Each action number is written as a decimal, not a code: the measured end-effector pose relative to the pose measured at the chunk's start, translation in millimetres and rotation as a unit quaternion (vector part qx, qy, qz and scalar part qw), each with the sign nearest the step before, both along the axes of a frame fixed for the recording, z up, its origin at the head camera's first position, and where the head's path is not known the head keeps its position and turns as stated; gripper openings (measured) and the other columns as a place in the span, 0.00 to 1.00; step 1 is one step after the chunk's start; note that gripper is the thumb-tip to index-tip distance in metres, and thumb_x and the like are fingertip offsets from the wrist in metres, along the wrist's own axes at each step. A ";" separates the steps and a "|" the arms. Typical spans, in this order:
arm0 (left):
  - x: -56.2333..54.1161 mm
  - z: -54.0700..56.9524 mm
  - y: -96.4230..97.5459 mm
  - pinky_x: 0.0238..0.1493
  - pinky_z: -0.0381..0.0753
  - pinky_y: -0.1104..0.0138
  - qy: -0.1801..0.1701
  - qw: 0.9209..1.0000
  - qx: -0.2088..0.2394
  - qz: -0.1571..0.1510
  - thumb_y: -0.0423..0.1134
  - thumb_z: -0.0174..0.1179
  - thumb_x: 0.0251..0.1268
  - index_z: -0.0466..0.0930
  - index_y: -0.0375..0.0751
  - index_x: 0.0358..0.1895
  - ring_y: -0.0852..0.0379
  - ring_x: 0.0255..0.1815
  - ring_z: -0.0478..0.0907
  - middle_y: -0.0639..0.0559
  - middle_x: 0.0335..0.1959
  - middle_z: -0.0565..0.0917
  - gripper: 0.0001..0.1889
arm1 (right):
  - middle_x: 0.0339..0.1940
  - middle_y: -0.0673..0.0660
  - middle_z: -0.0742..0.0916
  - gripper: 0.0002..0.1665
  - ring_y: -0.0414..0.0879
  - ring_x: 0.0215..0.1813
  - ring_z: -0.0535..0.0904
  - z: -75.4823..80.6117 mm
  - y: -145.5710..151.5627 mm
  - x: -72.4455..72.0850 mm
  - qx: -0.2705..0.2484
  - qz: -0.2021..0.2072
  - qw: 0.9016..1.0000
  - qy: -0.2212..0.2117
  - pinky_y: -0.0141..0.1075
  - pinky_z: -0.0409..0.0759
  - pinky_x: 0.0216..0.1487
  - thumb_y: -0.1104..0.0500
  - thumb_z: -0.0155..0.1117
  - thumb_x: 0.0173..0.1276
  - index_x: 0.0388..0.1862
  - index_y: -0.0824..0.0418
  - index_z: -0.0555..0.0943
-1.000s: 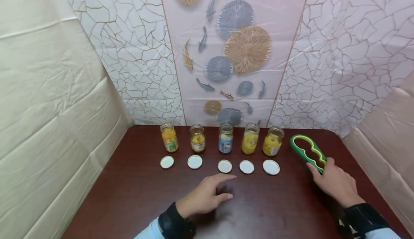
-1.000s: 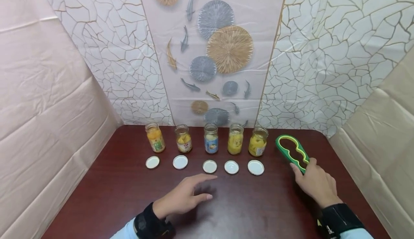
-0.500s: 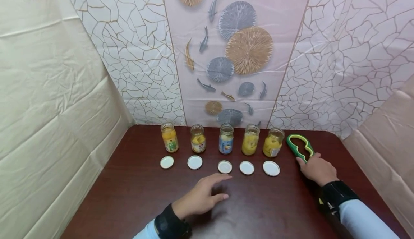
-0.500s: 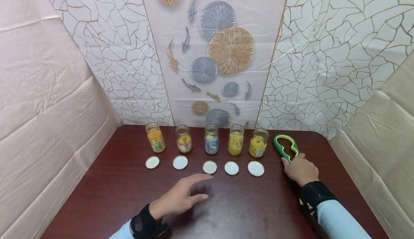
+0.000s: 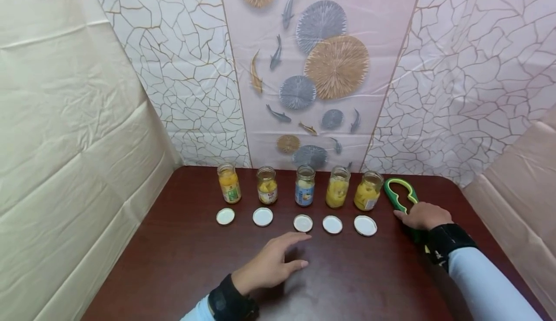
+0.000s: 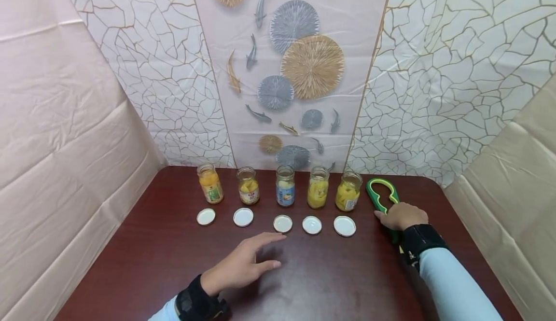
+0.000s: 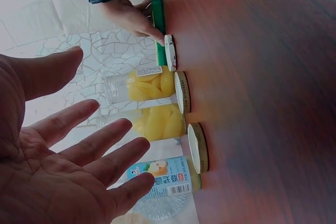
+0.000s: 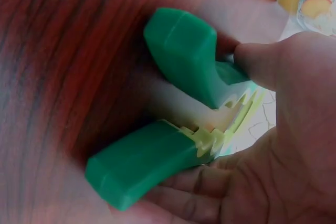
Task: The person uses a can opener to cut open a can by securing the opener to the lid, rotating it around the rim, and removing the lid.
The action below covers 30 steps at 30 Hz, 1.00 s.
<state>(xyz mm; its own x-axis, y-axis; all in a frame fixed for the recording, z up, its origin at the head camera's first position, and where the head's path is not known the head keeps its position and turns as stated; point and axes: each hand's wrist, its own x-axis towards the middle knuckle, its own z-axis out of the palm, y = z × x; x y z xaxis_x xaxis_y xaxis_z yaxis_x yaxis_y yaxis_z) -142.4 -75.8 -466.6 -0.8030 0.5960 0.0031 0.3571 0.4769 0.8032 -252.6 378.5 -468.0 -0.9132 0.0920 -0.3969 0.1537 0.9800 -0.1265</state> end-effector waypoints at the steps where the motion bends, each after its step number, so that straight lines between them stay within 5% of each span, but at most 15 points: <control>1: 0.1 0.6 -0.2 0.77 0.77 0.54 0.001 1.000 0.001 0.000 0.45 0.66 0.78 0.72 0.61 0.77 0.55 0.78 0.74 0.57 0.76 0.77 0.28 | 0.22 0.52 0.78 0.38 0.50 0.29 0.78 0.0 0.7 -0.5 -0.001 -0.001 1.000 0.002 0.42 0.73 0.32 0.27 0.49 0.79 0.17 0.50 0.77; 5: 0.0 1.4 -1.6 0.77 0.77 0.53 -0.001 1.000 0.002 -0.002 0.45 0.66 0.78 0.72 0.58 0.77 0.50 0.78 0.75 0.52 0.76 0.78 0.28 | 0.25 0.56 0.80 0.43 0.52 0.31 0.79 -1.7 4.6 -2.3 -0.010 -0.009 1.000 0.002 0.44 0.75 0.34 0.22 0.50 0.75 0.26 0.59 0.81; 7: -0.2 0.9 -1.9 0.77 0.77 0.52 -0.002 1.000 0.003 -0.003 0.45 0.66 0.78 0.73 0.57 0.77 0.48 0.78 0.75 0.49 0.76 0.78 0.28 | 0.30 0.61 0.81 0.52 0.55 0.35 0.80 -1.5 6.4 -3.1 -0.016 -0.014 1.000 -0.001 0.47 0.77 0.37 0.20 0.50 0.74 0.40 0.71 0.80; 10: -0.2 0.6 -2.4 0.77 0.77 0.52 -0.004 1.000 0.004 -0.004 0.45 0.66 0.78 0.73 0.56 0.77 0.47 0.78 0.75 0.47 0.75 0.78 0.28 | 0.40 0.73 0.83 0.67 0.61 0.41 0.80 -0.4 7.5 -3.2 -0.027 -0.025 0.999 -0.012 0.53 0.80 0.44 0.16 0.47 0.71 0.58 0.85 0.68; 13: 0.4 0.5 -3.8 0.77 0.76 0.50 -0.010 1.000 0.007 -0.002 0.46 0.66 0.78 0.73 0.56 0.77 0.48 0.78 0.75 0.48 0.76 0.78 0.28 | 0.48 0.81 0.81 0.76 0.66 0.44 0.80 0.3 5.1 3.2 -0.024 -0.036 0.999 -0.013 0.57 0.80 0.47 0.13 0.44 0.69 0.67 0.90 0.56; 18: 3.1 -0.2 -9.4 0.77 0.76 0.49 -0.007 1.000 0.001 0.012 0.47 0.66 0.78 0.72 0.58 0.77 0.52 0.78 0.74 0.52 0.76 0.78 0.28 | 0.49 0.86 0.78 0.70 0.76 0.48 0.77 -0.1 -17.7 31.8 0.009 -0.026 0.993 0.116 0.63 0.80 0.45 0.18 0.49 0.73 0.64 0.90 0.62; 24: 6.3 -1.3 -17.0 0.77 0.76 0.49 -0.007 1.000 0.003 0.020 0.47 0.65 0.79 0.72 0.61 0.78 0.51 0.78 0.74 0.52 0.76 0.78 0.28 | 0.56 0.84 0.82 0.54 0.79 0.54 0.79 17.8 -73.4 80.9 -0.024 0.065 0.960 0.272 0.70 0.77 0.51 0.29 0.59 0.77 0.68 0.81 0.72; 30: 16.2 -0.3 -25.8 0.76 0.77 0.48 -0.007 1.000 0.011 0.028 0.51 0.63 0.80 0.72 0.62 0.77 0.49 0.79 0.74 0.54 0.76 0.78 0.27 | 0.58 0.68 0.89 0.37 0.69 0.61 0.83 18.2 -122.5 132.7 -0.128 0.147 0.897 0.396 0.67 0.73 0.59 0.44 0.78 0.68 0.66 0.67 0.81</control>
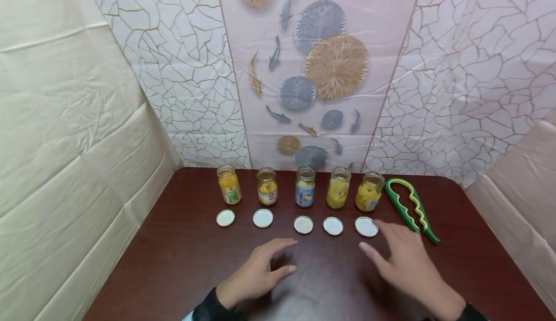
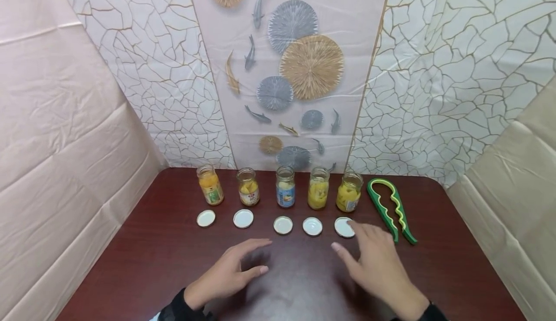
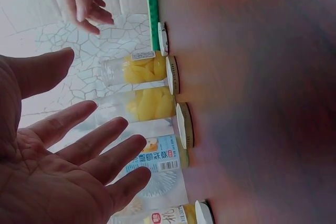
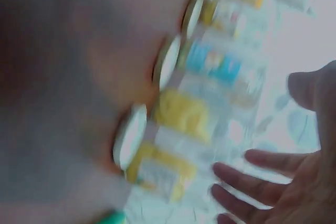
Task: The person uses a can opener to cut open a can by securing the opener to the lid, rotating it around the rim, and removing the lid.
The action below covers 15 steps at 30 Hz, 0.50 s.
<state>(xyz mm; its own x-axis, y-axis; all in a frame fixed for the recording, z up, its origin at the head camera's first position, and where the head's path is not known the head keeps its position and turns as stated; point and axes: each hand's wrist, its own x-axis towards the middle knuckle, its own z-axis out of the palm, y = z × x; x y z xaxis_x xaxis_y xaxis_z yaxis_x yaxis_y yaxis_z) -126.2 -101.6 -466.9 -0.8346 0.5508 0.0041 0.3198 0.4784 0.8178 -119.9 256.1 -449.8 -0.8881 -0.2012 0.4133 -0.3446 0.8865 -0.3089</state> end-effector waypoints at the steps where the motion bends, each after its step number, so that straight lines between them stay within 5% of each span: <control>1: 1.6 0.2 -1.6 0.76 0.77 0.48 0.003 1.000 0.000 0.002 0.52 0.63 0.80 0.72 0.62 0.77 0.49 0.78 0.75 0.54 0.76 0.78 0.26 | 0.58 0.66 0.90 0.36 0.67 0.62 0.83 -2.8 -5.7 6.6 -0.010 0.015 1.000 0.010 0.66 0.73 0.60 0.46 0.79 0.66 0.66 0.65 0.82; 7: 8.0 2.0 -6.0 0.76 0.76 0.46 0.002 1.000 0.014 0.007 0.54 0.62 0.80 0.72 0.62 0.77 0.48 0.79 0.74 0.55 0.76 0.78 0.27 | 0.65 0.56 0.87 0.35 0.61 0.70 0.81 -14.7 -20.0 26.5 -0.007 0.043 0.998 -0.051 0.64 0.74 0.64 0.42 0.77 0.69 0.70 0.53 0.81; 15: 9.0 1.5 -6.1 0.76 0.75 0.42 -0.008 0.999 0.027 0.017 0.50 0.66 0.78 0.72 0.60 0.77 0.46 0.79 0.74 0.50 0.77 0.78 0.29 | 0.75 0.61 0.82 0.41 0.65 0.77 0.75 -17.5 -20.4 29.1 0.007 0.037 0.995 -0.098 0.67 0.72 0.68 0.37 0.72 0.72 0.77 0.56 0.76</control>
